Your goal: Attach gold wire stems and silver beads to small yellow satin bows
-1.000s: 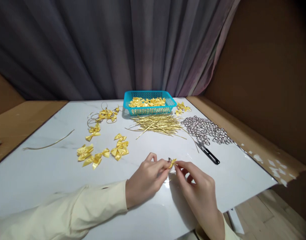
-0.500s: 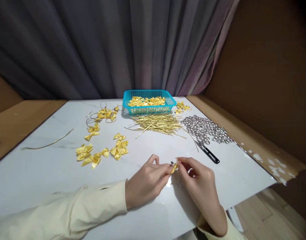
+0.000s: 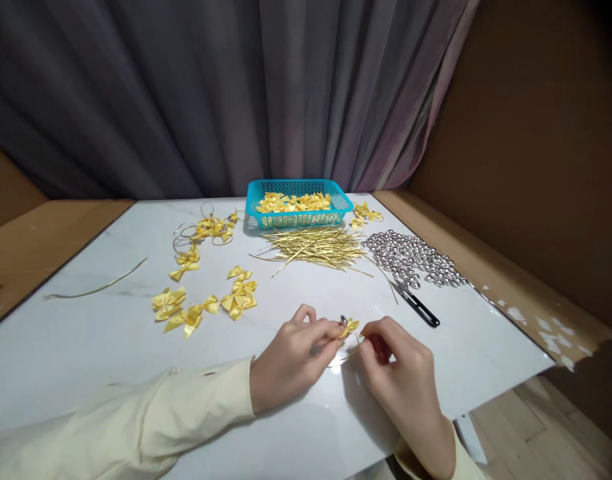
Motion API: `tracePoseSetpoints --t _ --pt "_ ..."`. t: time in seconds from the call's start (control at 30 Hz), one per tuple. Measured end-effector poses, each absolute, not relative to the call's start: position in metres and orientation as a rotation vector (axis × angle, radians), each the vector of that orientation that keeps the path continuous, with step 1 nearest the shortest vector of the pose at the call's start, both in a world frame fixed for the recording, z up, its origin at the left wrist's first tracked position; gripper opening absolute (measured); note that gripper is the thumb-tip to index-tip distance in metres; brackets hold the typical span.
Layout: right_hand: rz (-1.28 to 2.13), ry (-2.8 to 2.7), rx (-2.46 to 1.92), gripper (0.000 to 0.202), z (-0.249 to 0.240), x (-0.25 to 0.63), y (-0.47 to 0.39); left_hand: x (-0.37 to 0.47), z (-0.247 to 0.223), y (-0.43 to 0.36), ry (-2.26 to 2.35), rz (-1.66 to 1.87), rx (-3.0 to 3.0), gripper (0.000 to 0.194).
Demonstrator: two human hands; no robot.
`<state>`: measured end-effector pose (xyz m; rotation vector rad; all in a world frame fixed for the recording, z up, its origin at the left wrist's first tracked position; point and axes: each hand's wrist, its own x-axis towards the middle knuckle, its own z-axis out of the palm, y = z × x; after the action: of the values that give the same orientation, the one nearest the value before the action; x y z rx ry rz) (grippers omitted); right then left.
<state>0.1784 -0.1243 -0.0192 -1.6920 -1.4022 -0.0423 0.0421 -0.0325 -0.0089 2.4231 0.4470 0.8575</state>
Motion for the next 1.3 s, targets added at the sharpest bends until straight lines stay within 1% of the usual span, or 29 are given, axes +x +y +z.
tracePoseSetpoints --t 0.2,0.43,0.6,0.8,0.9,1.1,1.3 --pt "-0.044 -1.506 -1.614 0.018 -0.019 0.175 -0.127 0.045 -0.001 -0.036 0.577 0.785 2.279 0.016" --pt "-0.015 -1.550 -1.576 0.020 -0.020 0.173 -0.127 0.045 0.003 -0.037 0.634 0.750 2.241 0.013" --pt "0.083 -1.549 -1.568 0.020 -0.018 0.174 -0.128 0.045 0.000 -0.036 0.602 0.748 2.249 0.014" --pt "0.247 -1.397 -1.573 0.017 -0.014 0.178 -0.127 0.044 -0.006 -0.032 0.565 0.778 2.339 0.015" --pt "0.266 -1.348 -1.558 0.016 -0.013 0.177 -0.126 0.043 -0.010 -0.031 0.496 0.781 2.430 0.014" --pt "0.114 -1.303 -1.566 0.016 -0.016 0.174 -0.123 0.041 -0.013 -0.030 0.209 0.795 2.515 0.017" --pt "0.081 -1.260 -1.631 0.011 -0.017 0.176 -0.119 0.041 -0.011 -0.028 0.074 0.803 2.544 0.017"
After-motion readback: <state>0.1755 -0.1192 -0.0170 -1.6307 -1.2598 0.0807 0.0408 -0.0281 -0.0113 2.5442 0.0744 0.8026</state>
